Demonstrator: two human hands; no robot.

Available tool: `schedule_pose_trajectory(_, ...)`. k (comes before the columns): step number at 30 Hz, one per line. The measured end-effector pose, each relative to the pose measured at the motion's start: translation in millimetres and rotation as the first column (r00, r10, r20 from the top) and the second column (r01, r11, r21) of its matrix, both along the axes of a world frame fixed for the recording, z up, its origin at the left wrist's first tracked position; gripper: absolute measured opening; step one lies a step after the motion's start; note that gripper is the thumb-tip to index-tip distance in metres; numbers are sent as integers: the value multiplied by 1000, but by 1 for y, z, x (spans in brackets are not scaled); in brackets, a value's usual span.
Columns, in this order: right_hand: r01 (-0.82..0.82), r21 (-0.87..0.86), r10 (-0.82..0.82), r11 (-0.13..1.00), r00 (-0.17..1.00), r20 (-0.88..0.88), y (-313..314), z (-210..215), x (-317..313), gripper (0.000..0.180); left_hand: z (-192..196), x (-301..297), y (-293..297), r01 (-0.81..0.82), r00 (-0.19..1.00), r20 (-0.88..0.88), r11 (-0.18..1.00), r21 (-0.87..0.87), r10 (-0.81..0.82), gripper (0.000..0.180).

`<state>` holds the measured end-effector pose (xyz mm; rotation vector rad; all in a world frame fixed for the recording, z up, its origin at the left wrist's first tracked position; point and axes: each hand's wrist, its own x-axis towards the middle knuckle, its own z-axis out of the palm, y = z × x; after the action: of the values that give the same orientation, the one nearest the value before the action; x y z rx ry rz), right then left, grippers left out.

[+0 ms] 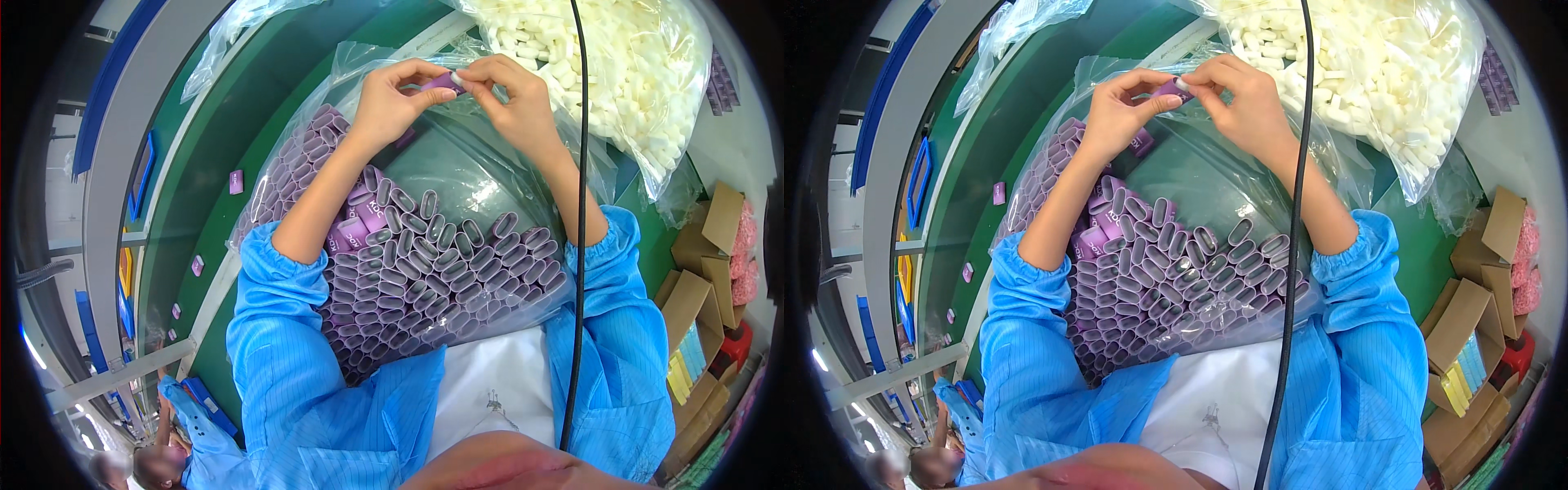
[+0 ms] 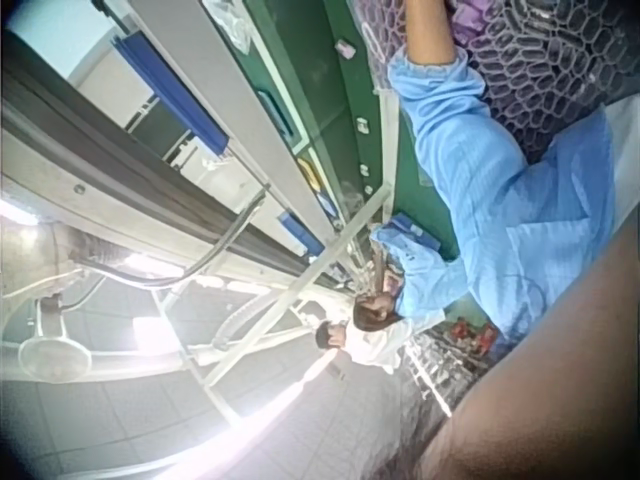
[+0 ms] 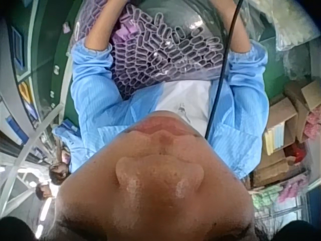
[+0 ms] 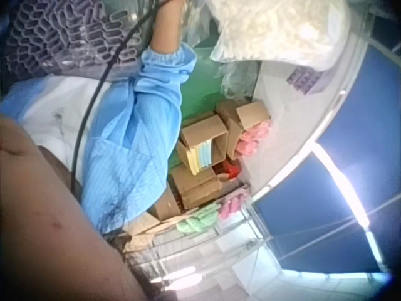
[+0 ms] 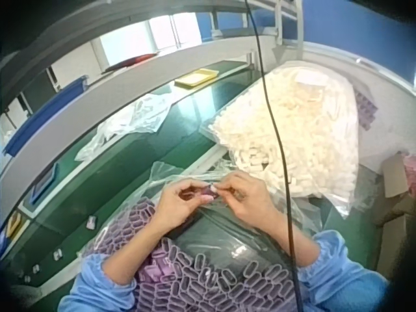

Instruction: The person repeatedly picks up small purple plastic cases and white cylindrical objects from nearby bags. They insert the white objects into the purple cases and place the assembled units onto a green conveyor belt. The process is continuous and repetitive throughout the clip.

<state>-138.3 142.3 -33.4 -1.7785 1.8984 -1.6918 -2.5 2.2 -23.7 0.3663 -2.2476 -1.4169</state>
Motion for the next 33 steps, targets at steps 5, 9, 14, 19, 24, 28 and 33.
schedule_pose_trajectory(5, -142, -146, 188, 979, 908, 374, -8, -10, -3, 12, -1, 0, 2, 41, 998, -45, 996, 79, -38, 25)
schedule_pose_trajectory(9, -131, -245, 180, 961, 966, 189, -10, -14, -8, 10, 1, -2, 4, 72, 992, -119, 936, 345, -33, 24)
schedule_pose_trajectory(14, -156, -206, 191, 966, 968, 162, -2, -8, -6, 7, 0, 1, 2, 89, 993, -107, 896, 434, -47, 24)
schedule_pose_trajectory(19, -288, -147, 323, 946, 851, 413, 2, -5, -4, 6, 10, 3, -6, 116, 993, -1, 983, 144, -117, 24)
schedule_pose_trajectory(24, -169, -207, 201, 964, 968, 149, 0, -5, -1, 6, 6, 2, 1, 80, 995, -86, 916, 393, -50, 23)
schedule_pose_trajectory(28, -91, -226, 66, 970, 991, -117, 2, -2, -1, 10, 8, 1, 3, 92, 994, -90, 930, 355, -64, 23)
schedule_pose_trajectory(33, -27, -207, 58, 978, 988, 142, 3, -2, -10, 17, 29, 3, -14, -31, 997, -70, 999, 8, 32, 21)
